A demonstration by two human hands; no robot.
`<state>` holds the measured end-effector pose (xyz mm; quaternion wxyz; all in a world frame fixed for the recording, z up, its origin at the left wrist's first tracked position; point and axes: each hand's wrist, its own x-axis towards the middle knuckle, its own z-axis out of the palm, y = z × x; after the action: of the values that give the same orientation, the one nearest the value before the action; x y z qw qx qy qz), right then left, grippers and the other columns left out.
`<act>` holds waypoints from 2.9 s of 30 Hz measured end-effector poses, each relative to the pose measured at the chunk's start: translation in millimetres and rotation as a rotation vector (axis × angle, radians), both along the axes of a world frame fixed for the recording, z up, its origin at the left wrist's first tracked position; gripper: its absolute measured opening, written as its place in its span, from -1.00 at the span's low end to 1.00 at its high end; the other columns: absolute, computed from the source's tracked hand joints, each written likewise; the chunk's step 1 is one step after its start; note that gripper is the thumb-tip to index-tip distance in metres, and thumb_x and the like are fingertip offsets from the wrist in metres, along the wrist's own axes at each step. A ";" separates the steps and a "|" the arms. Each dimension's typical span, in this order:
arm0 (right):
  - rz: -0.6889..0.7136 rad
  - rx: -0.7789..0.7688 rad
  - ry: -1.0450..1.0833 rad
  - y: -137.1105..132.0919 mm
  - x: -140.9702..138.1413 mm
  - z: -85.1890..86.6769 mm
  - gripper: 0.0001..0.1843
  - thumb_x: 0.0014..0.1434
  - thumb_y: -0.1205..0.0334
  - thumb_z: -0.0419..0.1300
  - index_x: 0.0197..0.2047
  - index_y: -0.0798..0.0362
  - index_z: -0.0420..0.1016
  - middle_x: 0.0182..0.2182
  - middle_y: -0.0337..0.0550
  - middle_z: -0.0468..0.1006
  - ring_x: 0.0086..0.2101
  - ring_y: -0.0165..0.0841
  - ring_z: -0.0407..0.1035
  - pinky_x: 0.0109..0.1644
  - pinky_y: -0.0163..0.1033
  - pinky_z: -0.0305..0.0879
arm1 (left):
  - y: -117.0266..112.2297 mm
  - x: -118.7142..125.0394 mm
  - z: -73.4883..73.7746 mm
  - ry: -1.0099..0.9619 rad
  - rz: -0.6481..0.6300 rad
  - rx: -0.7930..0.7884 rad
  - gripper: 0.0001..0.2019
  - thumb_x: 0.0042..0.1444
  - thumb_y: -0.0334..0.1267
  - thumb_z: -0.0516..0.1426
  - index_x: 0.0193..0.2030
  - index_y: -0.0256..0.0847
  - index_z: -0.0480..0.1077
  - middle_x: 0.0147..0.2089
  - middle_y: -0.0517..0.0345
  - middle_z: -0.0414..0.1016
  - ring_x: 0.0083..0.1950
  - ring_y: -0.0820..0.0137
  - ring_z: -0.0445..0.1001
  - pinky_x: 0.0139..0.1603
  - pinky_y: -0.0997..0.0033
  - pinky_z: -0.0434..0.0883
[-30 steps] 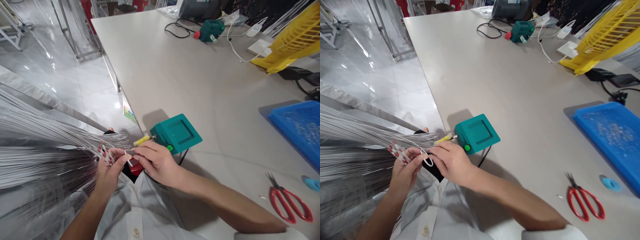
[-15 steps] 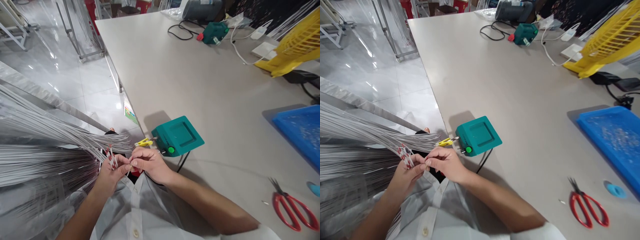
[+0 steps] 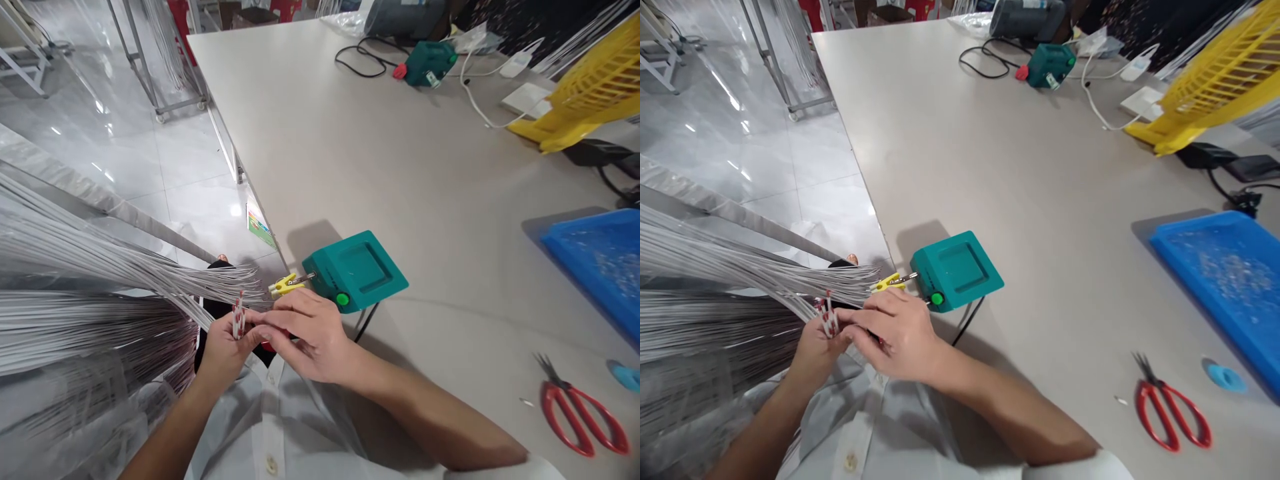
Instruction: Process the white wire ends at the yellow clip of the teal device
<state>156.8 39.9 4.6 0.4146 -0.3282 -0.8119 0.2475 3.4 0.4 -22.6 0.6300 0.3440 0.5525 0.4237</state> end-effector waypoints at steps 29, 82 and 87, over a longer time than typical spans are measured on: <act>-0.084 -0.376 0.098 -4.6 -1.2 -13.0 -0.84 0.13 0.33 0.08 -0.35 0.05 0.49 -0.45 -0.15 0.46 -0.43 -0.42 0.33 -0.33 -0.29 0.31 | -2.4 9.4 9.4 0.325 0.213 0.148 -0.90 -0.07 -0.31 0.20 -0.40 -0.23 0.54 -0.37 0.11 0.60 -0.31 0.35 0.53 -0.21 0.41 0.44; 0.228 -0.871 0.403 12.7 -6.1 -9.8 -0.91 0.00 0.27 0.22 -0.46 0.11 0.47 -0.41 -0.18 0.45 -0.42 -0.47 0.35 -0.37 -0.35 0.33 | -8.5 -5.8 2.0 0.078 0.066 0.103 -0.89 -0.09 -0.24 0.22 -0.46 -0.24 0.44 -0.43 0.15 0.47 -0.39 0.42 0.40 -0.35 0.44 0.33; 0.057 -1.153 0.641 -2.9 -18.2 -16.6 -0.83 -0.06 0.18 0.26 -0.50 0.12 0.47 -0.44 -0.25 0.44 -0.68 -0.64 0.09 -0.67 -0.46 0.04 | -10.8 3.4 -4.5 0.035 0.171 0.059 -0.81 -0.12 -0.15 0.23 -0.45 -0.26 0.45 -0.46 0.13 0.46 -0.49 0.47 0.34 -0.50 0.49 0.27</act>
<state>138.6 37.0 -11.9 0.3869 -0.3862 -0.3937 0.7390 6.8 -10.4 -27.1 0.5715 0.3214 0.5779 0.4859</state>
